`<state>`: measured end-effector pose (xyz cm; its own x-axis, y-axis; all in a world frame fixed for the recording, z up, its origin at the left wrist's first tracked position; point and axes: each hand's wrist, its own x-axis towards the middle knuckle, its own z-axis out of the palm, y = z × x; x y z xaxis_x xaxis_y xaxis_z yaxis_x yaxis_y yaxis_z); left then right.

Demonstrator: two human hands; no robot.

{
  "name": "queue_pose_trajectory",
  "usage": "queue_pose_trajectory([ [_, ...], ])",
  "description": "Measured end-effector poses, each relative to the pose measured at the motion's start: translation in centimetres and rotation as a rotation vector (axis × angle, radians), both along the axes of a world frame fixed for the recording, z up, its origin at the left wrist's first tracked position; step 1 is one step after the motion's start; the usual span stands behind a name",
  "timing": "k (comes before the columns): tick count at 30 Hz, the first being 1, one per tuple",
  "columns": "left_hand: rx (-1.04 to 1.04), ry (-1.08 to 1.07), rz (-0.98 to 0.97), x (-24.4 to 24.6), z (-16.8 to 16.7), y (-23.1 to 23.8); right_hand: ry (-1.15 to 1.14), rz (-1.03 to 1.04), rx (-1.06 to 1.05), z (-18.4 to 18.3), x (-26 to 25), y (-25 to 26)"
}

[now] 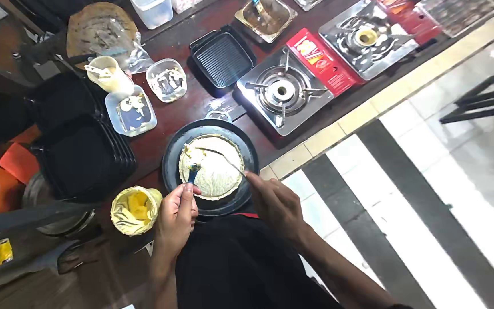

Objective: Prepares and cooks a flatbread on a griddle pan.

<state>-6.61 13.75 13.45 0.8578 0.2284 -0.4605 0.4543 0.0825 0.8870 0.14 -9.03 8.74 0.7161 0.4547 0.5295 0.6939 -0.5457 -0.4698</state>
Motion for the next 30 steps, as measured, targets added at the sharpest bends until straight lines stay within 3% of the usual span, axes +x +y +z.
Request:
queue_pose_trajectory([
  [3, -0.029, 0.000, 0.002, 0.0, -0.1, -0.3, 0.012, 0.054, -0.033, -0.8, 0.0, -0.1],
  [8, -0.019, 0.002, 0.024, -0.1, -0.7, -0.2, 0.006, -0.060, -0.063, -1.1, 1.2, 0.1],
  [13, -0.502, 0.121, 0.147, 0.1, -0.1, 0.0, 0.002, 0.065, -0.019, -1.2, -0.2, 0.5],
  [18, -0.973, 0.065, 0.202, -0.1, -1.1, 0.2, 0.031, -0.093, -0.072, -1.4, 1.4, 0.4],
  [22, -1.267, 0.007, 0.263, -0.3, -1.7, 0.5, -0.026, 0.011, 0.007, -1.1, 0.4, 0.5],
  [25, -1.428, -0.049, 0.280, -0.5, -2.2, 0.3, 0.009, 0.052, -0.022, -1.6, 0.1, 0.4],
  [30, -1.430, -0.064, 0.340, -0.4, -2.4, -0.2, 0.012, -0.106, -0.039, -1.6, 0.9, 0.3],
])
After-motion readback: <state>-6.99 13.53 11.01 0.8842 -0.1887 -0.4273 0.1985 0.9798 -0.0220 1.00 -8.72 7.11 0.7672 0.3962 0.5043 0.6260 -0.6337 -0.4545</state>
